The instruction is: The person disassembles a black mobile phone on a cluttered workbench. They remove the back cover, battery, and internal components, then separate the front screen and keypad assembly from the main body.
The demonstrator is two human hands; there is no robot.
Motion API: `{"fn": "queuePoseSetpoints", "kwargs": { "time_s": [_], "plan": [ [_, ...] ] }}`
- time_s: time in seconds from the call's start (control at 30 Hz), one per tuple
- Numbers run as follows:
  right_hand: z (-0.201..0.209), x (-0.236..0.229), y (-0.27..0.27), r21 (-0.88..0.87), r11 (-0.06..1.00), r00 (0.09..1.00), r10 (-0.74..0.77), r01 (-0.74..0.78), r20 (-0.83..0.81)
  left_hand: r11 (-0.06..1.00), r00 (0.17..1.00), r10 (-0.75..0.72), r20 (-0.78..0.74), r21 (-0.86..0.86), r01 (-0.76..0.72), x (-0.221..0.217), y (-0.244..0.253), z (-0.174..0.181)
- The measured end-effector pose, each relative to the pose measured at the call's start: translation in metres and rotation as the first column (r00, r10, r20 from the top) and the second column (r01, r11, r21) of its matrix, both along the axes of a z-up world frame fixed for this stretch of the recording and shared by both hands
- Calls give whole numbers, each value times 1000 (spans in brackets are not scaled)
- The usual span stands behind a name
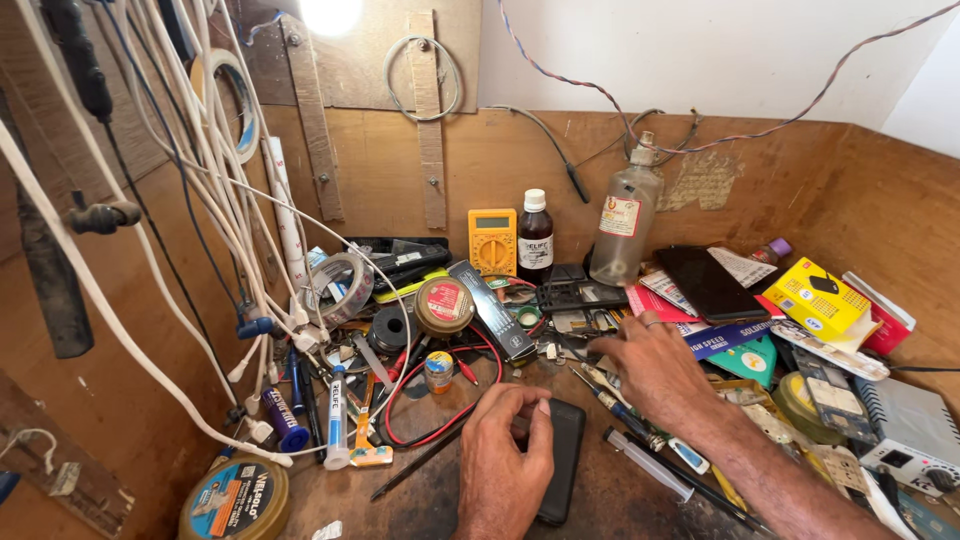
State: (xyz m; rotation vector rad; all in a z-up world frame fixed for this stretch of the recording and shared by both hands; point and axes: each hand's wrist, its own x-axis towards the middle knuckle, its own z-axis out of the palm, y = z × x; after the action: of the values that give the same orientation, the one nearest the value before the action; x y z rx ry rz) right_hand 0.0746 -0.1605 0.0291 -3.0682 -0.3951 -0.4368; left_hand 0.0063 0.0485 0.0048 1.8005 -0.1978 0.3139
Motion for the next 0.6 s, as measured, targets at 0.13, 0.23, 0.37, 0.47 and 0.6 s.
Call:
{"fn": "queuePoseSetpoints", "kwargs": {
  "time_s": [0.13,0.23,0.37,0.47,0.6],
  "plan": [
    [13,-15,2,171,975,989,-140,144,-40,1000,1000,-5,7,-12,5,0,0,-1],
    [16,-32,4,179,917,887,-271,356,-375,1000,1000,3,14,-3,-3,1,0,-1],
    [12,-43,8,213,942,952,-211,259,-222,1000,1000,8,11,-1,-8,0,-1,1],
    [10,-43,6,237,936,945,-199,262,-258,1000,998,4,-55,-10,-5,-2,0,4],
    [4,-38,-7,276,897,910,-248,346,-333,1000,1000,5,-24,-13,-5,-1,-1,3]
  ]
}}
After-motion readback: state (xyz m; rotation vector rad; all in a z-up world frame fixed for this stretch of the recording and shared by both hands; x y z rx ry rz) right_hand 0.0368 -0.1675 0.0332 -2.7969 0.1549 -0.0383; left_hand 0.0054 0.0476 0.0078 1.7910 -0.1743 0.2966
